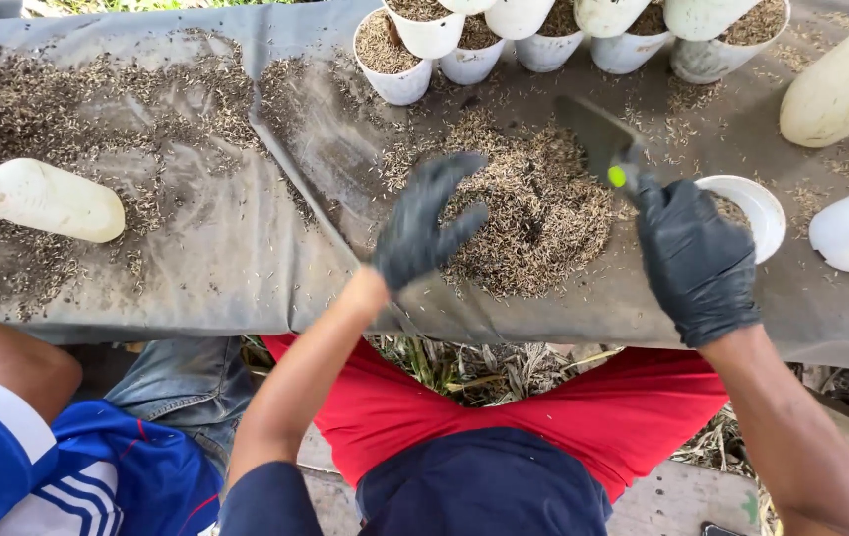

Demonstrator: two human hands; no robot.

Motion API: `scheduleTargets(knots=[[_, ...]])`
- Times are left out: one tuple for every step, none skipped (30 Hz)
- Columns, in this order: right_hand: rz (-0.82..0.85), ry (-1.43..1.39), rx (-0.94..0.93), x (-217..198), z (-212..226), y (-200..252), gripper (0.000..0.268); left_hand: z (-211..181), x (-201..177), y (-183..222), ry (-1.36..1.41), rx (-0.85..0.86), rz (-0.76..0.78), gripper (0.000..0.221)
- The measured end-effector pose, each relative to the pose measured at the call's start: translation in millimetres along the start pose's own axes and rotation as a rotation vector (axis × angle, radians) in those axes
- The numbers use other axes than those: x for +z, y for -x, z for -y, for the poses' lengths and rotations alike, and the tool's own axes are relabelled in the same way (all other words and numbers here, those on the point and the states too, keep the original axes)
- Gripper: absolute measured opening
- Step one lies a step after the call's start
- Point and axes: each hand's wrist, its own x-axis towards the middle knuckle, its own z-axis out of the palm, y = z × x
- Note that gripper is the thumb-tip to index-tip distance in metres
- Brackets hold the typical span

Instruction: A person wearing black gloves is filling small white plastic cups with a soil mixture using a hand trowel and then planting seeds into them at an outdoor workstation.

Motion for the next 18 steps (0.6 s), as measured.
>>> scheduleTargets(knots=[[0.022, -0.096, -0.027, -7, 5, -1, 0.020, 15, -1, -15, 0.010, -0.179, 0.096, 0.068], [0.045, -0.192, -0.053, -12, 9, -1, 0.022, 29, -1, -31, 0.021, -0.356, 0.195, 0.091], [0.045, -0.189, -0.052, -13, 11, 0, 0.022, 51, 6, -39, 0.023, -0.353, 0.194, 0.091], [-0.022, -0.116, -0.046, -13, 12, 2, 0.020, 72, 13, -47, -0.037, -0.375, 0.284, 0.093], [-0.085, -0.044, -0.042, -13, 14, 5, 0.023, 93, 21, -53, -0.095, -0.399, 0.374, 0.095], [-0.082, -0.042, -0.042, -21, 12, 6, 0.023, 97, 26, -54, -0.091, -0.398, 0.376, 0.095], [-0.055, -0.060, -0.049, -28, 10, 7, 0.027, 101, 32, -55, -0.081, -0.339, 0.367, 0.087], [-0.028, -0.079, -0.056, -34, 8, 8, 0.032, 105, 38, -57, -0.070, -0.280, 0.357, 0.080], [-0.021, -0.081, -0.056, -37, 8, 13, 0.032, 88, 33, -54, -0.066, -0.283, 0.362, 0.080], [-0.035, -0.101, -0.008, -40, 8, 18, 0.026, 71, 28, -52, -0.030, -0.263, 0.359, 0.081], [-0.048, -0.123, 0.038, -43, 9, 24, 0.023, 54, 24, -48, 0.007, -0.247, 0.356, 0.081], [-0.040, -0.127, 0.034, -41, 10, 31, 0.023, 39, 20, -39, 0.011, -0.254, 0.361, 0.081], [0.049, -0.280, 0.100, -37, 11, 36, 0.030, 26, 14, -33, 0.033, -0.240, 0.369, 0.088], [0.138, -0.434, 0.166, -34, 11, 40, 0.040, 12, 8, -28, 0.055, -0.227, 0.376, 0.096], [0.143, -0.440, 0.165, -32, 10, 46, 0.040, 10, 9, -18, 0.055, -0.234, 0.380, 0.096], [0.149, -0.484, 0.225, -29, 9, 52, 0.032, 8, 11, -8, 0.014, -0.186, 0.399, 0.089], [0.153, -0.528, 0.280, -27, 8, 56, 0.027, 5, 12, 2, -0.026, -0.141, 0.414, 0.083], [0.157, -0.534, 0.274, -26, 9, 58, 0.027, 5, 18, 9, -0.026, -0.151, 0.414, 0.083]])
